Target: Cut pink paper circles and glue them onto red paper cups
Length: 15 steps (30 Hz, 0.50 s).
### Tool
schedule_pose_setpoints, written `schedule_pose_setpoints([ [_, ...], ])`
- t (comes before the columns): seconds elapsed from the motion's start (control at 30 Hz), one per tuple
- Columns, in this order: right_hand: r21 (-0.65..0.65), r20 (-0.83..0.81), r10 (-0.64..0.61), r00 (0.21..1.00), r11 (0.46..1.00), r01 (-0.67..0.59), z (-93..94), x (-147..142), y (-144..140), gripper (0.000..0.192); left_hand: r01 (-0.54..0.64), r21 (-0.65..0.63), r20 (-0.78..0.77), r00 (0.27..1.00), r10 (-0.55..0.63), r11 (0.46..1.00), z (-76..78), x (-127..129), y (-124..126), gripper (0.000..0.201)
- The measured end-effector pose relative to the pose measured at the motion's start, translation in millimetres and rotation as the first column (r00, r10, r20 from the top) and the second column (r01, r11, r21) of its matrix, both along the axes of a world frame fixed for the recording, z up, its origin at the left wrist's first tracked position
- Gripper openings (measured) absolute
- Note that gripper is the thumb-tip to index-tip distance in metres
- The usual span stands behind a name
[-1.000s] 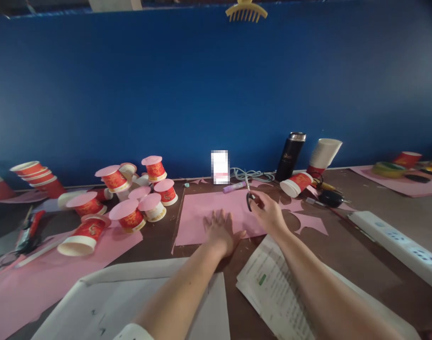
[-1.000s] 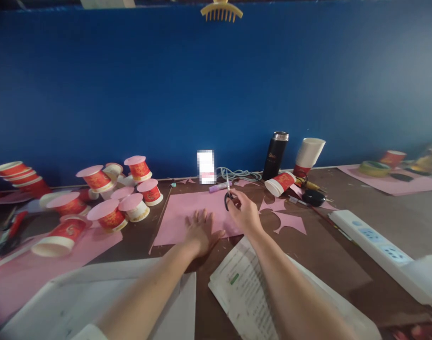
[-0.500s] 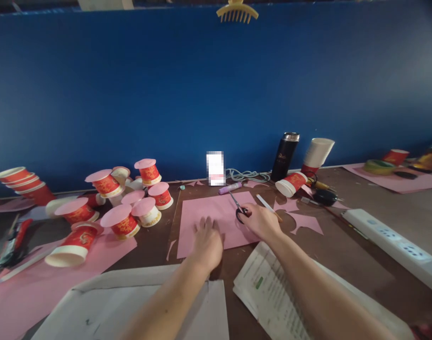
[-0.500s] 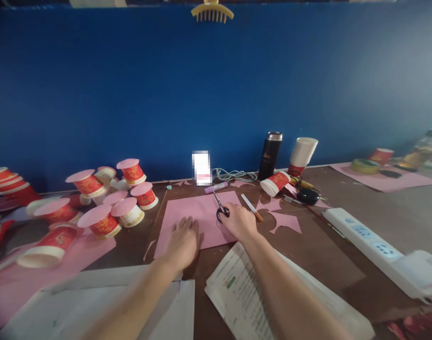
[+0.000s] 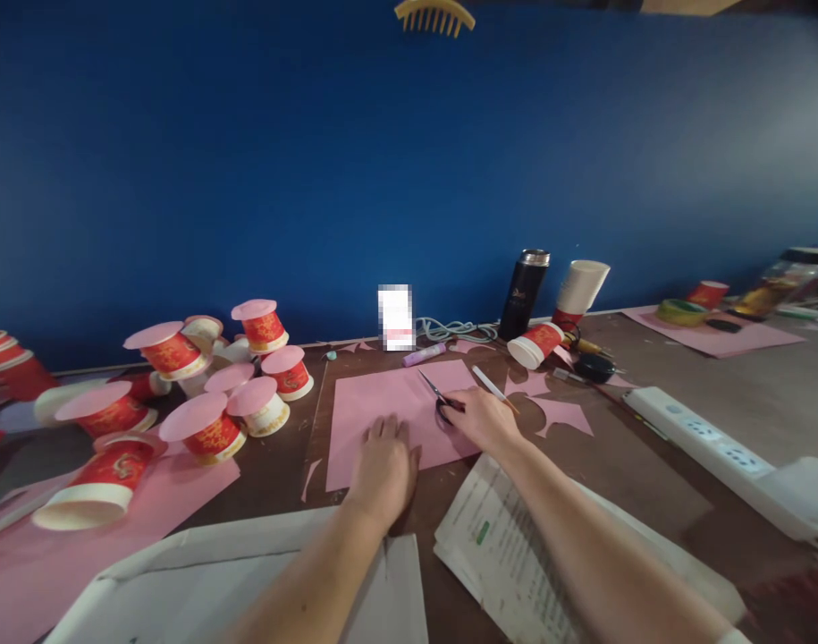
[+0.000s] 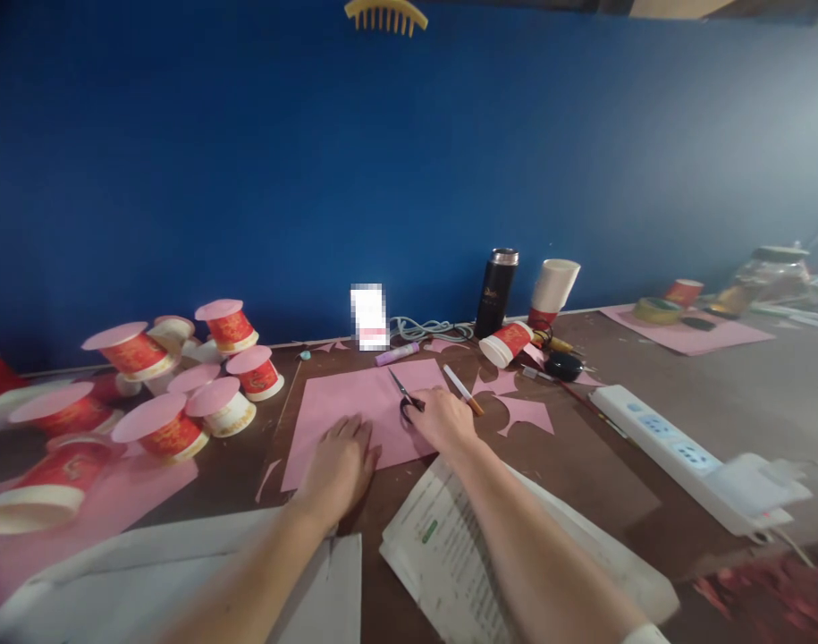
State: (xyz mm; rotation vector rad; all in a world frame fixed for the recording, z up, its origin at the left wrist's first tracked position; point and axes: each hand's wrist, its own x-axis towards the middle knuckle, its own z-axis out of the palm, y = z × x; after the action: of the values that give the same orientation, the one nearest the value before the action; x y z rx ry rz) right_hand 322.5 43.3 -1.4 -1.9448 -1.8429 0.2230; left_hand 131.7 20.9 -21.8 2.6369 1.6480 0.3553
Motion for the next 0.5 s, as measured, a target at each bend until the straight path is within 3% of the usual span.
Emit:
schedule_pose_setpoints([
  [0.07,0.027,-0.228,0.021,0.973,1.0,-0.016,-2.0,2.2,0.6,0.017,0.0,-0.002,0.006,1.0,0.0,1.0,-0.2,-0.9,0.6,0.046],
  [0.1,0.055,-0.415,0.013,0.91,0.998,0.011,-3.1,3.8,2.3,0.013,0.0,-0.002,0.01,1.0,0.0,1.0,0.0,-1.4,0.8,0.045],
  [0.13,0.078,-0.6,0.001,0.8,0.995,0.057,-4.1,5.7,5.0,0.01,0.002,-0.004,0.014,1.0,-0.002,1.0,0.4,-1.8,0.8,0.045],
  [0.17,0.084,-0.776,-0.017,0.631,0.988,0.13,-4.8,8.3,8.9,0.006,0.004,-0.009,0.016,1.0,-0.004,1.0,1.2,-2.2,0.6,0.044],
  [0.2,0.084,-0.855,-0.024,0.519,0.979,0.185,-5.1,11.6,13.8,0.006,0.005,-0.015,0.017,1.0,-0.005,1.0,2.1,-2.4,0.4,0.044],
  [0.33,0.056,-0.976,-0.02,0.217,0.939,0.339,-1.7,33.4,36.6,0.007,0.001,-0.029,0.007,1.0,-0.001,1.0,6.4,-1.9,-1.5,0.044],
  [0.5,-0.007,-0.982,0.064,-0.18,0.929,0.369,4.0,70.6,46.9,0.019,-0.02,-0.04,0.024,0.999,0.021,0.999,6.7,-0.5,-2.3,0.044],
])
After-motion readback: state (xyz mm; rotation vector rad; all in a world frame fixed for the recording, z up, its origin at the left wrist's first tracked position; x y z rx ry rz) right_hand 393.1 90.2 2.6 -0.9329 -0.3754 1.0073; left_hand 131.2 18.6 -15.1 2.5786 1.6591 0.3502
